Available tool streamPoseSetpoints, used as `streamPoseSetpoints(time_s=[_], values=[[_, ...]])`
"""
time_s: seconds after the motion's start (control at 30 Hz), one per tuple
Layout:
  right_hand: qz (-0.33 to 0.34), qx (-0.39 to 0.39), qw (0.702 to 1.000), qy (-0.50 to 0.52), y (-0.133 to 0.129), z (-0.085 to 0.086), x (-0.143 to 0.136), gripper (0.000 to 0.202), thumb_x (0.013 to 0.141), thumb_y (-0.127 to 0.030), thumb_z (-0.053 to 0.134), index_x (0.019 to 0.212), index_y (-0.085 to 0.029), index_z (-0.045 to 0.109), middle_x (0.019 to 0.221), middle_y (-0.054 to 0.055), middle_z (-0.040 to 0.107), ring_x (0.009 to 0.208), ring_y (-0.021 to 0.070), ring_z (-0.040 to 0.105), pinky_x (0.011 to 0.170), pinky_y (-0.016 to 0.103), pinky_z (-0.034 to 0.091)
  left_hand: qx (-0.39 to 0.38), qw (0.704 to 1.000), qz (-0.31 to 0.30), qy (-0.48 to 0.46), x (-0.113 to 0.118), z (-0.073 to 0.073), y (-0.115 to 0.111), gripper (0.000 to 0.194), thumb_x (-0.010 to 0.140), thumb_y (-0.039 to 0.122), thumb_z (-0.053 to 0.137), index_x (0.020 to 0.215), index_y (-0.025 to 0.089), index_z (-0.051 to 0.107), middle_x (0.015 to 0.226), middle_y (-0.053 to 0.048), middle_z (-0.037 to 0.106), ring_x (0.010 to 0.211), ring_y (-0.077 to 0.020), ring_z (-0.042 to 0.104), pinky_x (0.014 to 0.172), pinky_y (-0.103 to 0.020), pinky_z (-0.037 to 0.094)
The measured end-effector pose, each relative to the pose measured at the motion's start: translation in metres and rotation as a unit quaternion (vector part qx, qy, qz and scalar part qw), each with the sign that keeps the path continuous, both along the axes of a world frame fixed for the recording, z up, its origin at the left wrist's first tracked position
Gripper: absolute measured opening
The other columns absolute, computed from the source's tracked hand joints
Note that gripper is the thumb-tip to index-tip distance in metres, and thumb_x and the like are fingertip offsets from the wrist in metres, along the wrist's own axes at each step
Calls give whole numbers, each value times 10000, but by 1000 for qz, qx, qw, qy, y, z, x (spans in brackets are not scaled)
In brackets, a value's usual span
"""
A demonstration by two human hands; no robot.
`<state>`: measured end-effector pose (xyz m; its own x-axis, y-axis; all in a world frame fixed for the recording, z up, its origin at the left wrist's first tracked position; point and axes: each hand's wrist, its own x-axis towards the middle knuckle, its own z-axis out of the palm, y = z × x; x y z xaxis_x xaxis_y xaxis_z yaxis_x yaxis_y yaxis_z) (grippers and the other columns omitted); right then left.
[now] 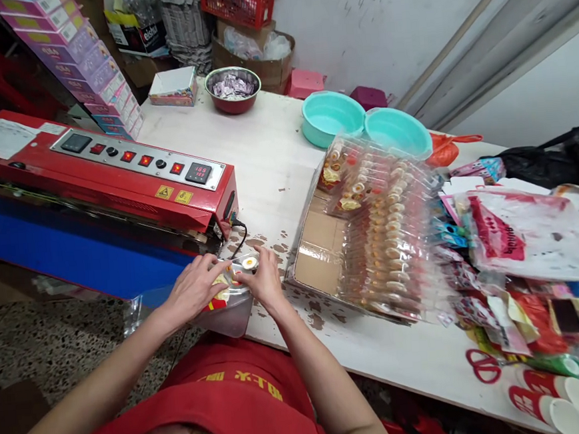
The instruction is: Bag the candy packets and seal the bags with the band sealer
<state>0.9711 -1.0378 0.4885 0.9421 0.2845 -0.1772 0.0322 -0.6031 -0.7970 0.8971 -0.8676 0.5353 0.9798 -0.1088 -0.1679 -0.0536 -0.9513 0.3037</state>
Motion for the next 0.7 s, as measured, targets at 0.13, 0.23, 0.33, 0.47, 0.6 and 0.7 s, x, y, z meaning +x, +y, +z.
streamPoseSetpoints(time_s=[0.13,0.23,0.33,0.47,0.6,0.7], values=[[-19,0,1000,22,-3,-3,-3,793,584,-370,787,1282,-202,450,1258,110,489,1195,286,480,1001,416,404,-15,997,-64,38,21,3,1,392,851,314,599,1237,335,529,1218,-64,475,1085,-258,448,849,-368,410],[-32,-9,999,34,-1,-6,-4,795,588,-343,775,1289,-166,444,1261,129,499,1199,286,475,1006,405,399,-47,991,-107,67,38,5,4,255,836,305,612,1087,268,590,1151,-60,487,1074,-234,449,829,-321,404],[-29,-19,999,25,4,-5,-2,778,568,-306,776,1266,-148,470,1227,128,527,1168,287,484,998,398,402,-71,983,-136,101,50,6,8,160,828,284,605,980,233,603,1086,-47,496,1038,-214,463,790,-284,397],[-7,-37,999,-9,8,-2,2,738,553,-302,791,1226,-170,518,1185,114,547,1114,297,495,965,421,419,-68,983,-150,83,58,6,13,76,834,269,575,837,207,620,1010,-54,505,986,-217,472,760,-286,396],[12,-16,999,-44,11,-5,2,686,565,-317,816,1190,-207,556,1153,108,543,1095,308,496,943,447,429,-96,984,-152,-1,51,2,13,116,862,271,527,886,219,628,1114,-56,493,1047,-227,438,846,-331,397],[51,49,996,-51,11,-7,3,617,660,-364,773,1223,-234,556,1175,104,538,1129,288,488,975,457,415,-136,985,-97,-34,43,-4,13,111,863,244,520,895,212,620,1103,-59,486,1032,-215,437,870,-339,409]])
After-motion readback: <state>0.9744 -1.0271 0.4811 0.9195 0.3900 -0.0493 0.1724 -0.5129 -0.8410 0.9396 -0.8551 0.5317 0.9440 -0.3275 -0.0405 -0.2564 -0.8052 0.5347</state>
